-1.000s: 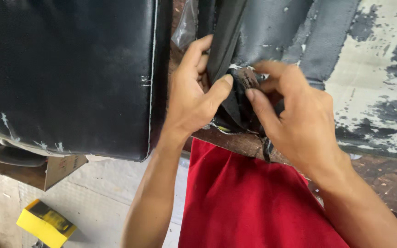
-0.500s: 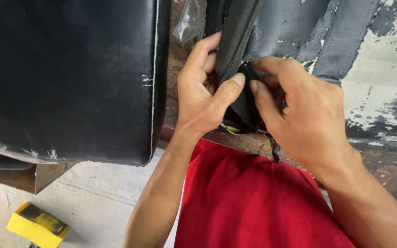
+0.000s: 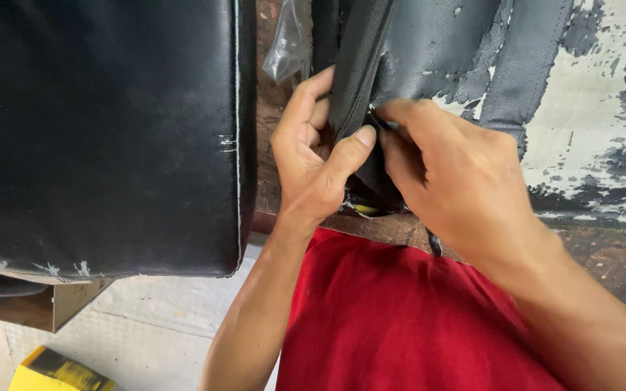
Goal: The person rummages through a tool chest, selects a bolt, and places it in a plastic container. They then move to a damaged black seat and use a razor blade to scrape and trim the torn upholstery along the seam.
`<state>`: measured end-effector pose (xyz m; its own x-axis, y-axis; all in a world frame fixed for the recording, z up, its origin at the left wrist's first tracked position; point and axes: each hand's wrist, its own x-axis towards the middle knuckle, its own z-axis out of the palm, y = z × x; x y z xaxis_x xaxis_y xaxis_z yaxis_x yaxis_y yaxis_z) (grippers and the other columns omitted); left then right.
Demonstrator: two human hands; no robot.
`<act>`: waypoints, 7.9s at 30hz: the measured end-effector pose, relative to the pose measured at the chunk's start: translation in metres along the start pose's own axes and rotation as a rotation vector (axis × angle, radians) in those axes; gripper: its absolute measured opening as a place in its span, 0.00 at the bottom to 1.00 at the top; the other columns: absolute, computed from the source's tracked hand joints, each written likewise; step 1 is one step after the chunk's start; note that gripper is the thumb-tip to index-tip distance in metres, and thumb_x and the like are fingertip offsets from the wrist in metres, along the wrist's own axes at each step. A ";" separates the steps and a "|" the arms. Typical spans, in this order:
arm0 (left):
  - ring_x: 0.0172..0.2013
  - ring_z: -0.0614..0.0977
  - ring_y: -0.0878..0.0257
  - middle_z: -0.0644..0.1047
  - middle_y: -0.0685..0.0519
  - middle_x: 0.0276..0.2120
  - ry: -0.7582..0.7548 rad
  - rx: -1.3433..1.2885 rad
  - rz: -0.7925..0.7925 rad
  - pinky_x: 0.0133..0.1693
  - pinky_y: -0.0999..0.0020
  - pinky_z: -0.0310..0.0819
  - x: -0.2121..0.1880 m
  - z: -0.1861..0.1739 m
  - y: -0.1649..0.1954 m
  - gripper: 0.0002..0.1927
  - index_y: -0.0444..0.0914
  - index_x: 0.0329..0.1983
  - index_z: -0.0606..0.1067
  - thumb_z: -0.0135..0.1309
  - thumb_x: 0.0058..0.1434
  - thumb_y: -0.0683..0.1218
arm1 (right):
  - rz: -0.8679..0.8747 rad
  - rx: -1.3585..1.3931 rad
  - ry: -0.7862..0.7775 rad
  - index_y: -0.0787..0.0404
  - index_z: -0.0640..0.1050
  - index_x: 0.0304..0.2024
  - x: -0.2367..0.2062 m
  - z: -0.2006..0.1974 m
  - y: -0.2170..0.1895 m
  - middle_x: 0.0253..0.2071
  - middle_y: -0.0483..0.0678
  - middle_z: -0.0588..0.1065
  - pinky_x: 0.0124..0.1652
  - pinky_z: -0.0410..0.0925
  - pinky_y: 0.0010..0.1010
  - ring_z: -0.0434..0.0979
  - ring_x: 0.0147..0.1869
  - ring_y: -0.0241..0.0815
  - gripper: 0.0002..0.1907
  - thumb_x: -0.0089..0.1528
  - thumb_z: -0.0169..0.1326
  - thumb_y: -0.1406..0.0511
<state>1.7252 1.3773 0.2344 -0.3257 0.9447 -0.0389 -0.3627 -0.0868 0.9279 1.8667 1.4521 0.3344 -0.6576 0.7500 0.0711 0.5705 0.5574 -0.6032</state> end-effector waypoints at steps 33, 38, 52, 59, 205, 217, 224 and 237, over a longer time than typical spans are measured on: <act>0.32 0.77 0.61 0.76 0.51 0.34 -0.061 0.899 0.004 0.37 0.66 0.75 -0.024 0.025 0.082 0.25 0.35 0.53 0.70 0.64 0.65 0.56 | 0.440 0.858 0.164 0.69 0.70 0.50 -0.076 -0.038 0.058 0.42 0.60 0.75 0.52 0.80 0.43 0.81 0.46 0.47 0.06 0.73 0.53 0.72; 0.27 0.80 0.51 0.77 0.48 0.24 -0.114 1.356 0.067 0.29 0.57 0.73 -0.040 0.054 0.077 0.26 0.37 0.25 0.73 0.62 0.58 0.64 | 0.511 1.277 0.177 0.67 0.70 0.49 -0.103 -0.026 0.063 0.45 0.61 0.77 0.59 0.77 0.47 0.81 0.52 0.50 0.03 0.73 0.49 0.73; 0.27 0.82 0.48 0.79 0.43 0.25 -0.279 1.502 0.047 0.29 0.52 0.76 -0.040 0.066 0.058 0.13 0.36 0.26 0.76 0.53 0.61 0.50 | 0.434 1.117 0.271 0.69 0.69 0.48 -0.119 0.001 0.063 0.45 0.54 0.75 0.47 0.76 0.34 0.78 0.46 0.40 0.04 0.74 0.50 0.78; 0.30 0.81 0.43 0.79 0.43 0.25 -0.416 1.190 -0.267 0.34 0.46 0.71 -0.020 0.055 0.065 0.14 0.36 0.25 0.74 0.50 0.63 0.48 | 0.410 1.110 0.139 0.67 0.67 0.50 -0.128 0.009 0.050 0.52 0.58 0.76 0.58 0.75 0.35 0.79 0.55 0.41 0.05 0.72 0.47 0.77; 0.38 0.77 0.64 0.74 0.55 0.47 -1.172 0.850 0.798 0.39 0.68 0.75 0.041 -0.022 0.035 0.14 0.39 0.53 0.75 0.59 0.64 0.41 | 0.633 0.247 0.395 0.64 0.79 0.43 -0.118 0.056 -0.029 0.37 0.48 0.80 0.35 0.72 0.25 0.81 0.37 0.35 0.07 0.64 0.65 0.73; 0.37 0.76 0.65 0.73 0.56 0.47 -1.153 0.850 0.806 0.36 0.71 0.74 0.040 -0.022 0.033 0.13 0.41 0.52 0.75 0.60 0.65 0.40 | 0.636 0.215 0.306 0.65 0.80 0.43 -0.114 0.044 -0.025 0.34 0.48 0.79 0.31 0.72 0.24 0.80 0.33 0.34 0.07 0.63 0.65 0.72; 0.37 0.76 0.64 0.73 0.55 0.47 -1.161 0.834 0.819 0.38 0.68 0.73 0.042 -0.022 0.032 0.13 0.40 0.52 0.75 0.60 0.65 0.40 | 0.622 0.281 0.243 0.65 0.79 0.43 -0.115 0.034 -0.023 0.36 0.47 0.81 0.30 0.72 0.23 0.81 0.33 0.33 0.07 0.62 0.62 0.71; 0.36 0.76 0.64 0.73 0.55 0.45 -1.174 0.834 0.863 0.37 0.67 0.72 0.043 -0.024 0.031 0.13 0.40 0.51 0.75 0.60 0.64 0.41 | 0.595 0.187 0.159 0.63 0.81 0.42 -0.113 0.027 -0.022 0.34 0.49 0.80 0.30 0.70 0.26 0.79 0.31 0.36 0.09 0.59 0.64 0.70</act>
<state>1.6791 1.4073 0.2523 0.7546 0.4544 0.4734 0.2179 -0.8540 0.4725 1.9153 1.3453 0.3185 -0.1661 0.9635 -0.2101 0.7101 -0.0310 -0.7034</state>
